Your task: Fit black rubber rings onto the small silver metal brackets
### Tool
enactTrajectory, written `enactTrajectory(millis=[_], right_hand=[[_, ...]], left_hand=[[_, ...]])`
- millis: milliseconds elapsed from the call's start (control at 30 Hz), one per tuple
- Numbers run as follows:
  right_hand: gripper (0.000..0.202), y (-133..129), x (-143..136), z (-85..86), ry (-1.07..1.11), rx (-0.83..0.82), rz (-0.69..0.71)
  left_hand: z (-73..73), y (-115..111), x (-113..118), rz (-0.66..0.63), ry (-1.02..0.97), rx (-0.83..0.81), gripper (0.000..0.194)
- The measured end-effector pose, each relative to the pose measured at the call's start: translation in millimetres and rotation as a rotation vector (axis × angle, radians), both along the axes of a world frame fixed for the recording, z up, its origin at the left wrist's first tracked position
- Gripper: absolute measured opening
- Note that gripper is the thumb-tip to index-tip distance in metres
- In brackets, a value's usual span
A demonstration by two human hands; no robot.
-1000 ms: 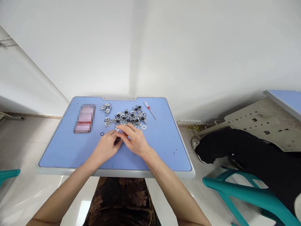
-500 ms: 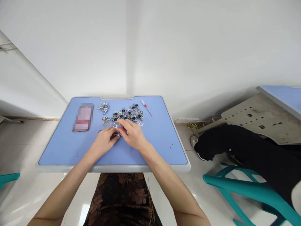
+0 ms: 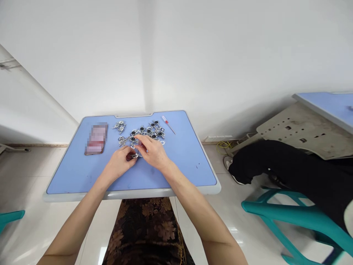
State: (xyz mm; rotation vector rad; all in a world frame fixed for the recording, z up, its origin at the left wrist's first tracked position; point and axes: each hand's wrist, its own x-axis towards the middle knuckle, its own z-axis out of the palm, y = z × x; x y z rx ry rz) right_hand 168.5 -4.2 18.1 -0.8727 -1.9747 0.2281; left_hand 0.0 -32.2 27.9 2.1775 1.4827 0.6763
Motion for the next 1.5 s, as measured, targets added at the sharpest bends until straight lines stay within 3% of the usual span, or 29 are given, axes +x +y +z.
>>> enactTrajectory(millis=[700,867,1100,1300,1500], right_hand=[[0.028,-4.7,-7.1,1.6,0.030,-0.025,0.057],[0.022,-4.6,-9.3,1.9,0.020,-0.046,0.015],[0.044,-5.7,-3.3,7.9,0.004,-0.102,0.174],[0.029,-3.6,-7.7,6.1,0.052,-0.103,0.115],[0.026,-4.1,-11.2,2.7,0.004,-0.053,0.109]], left_hand=[[-2.9,2.1,-0.8,-0.014,0.022,0.011,0.003],[-1.1,1.1,0.0,-0.020,0.031,0.016,0.007],[0.2,0.9,1.0,0.006,0.055,0.019,0.004],[-1.7,1.1,0.7,-0.005,0.040,0.029,0.005],[-3.9,2.5,-0.2,-0.007,0.045,0.031,0.004]])
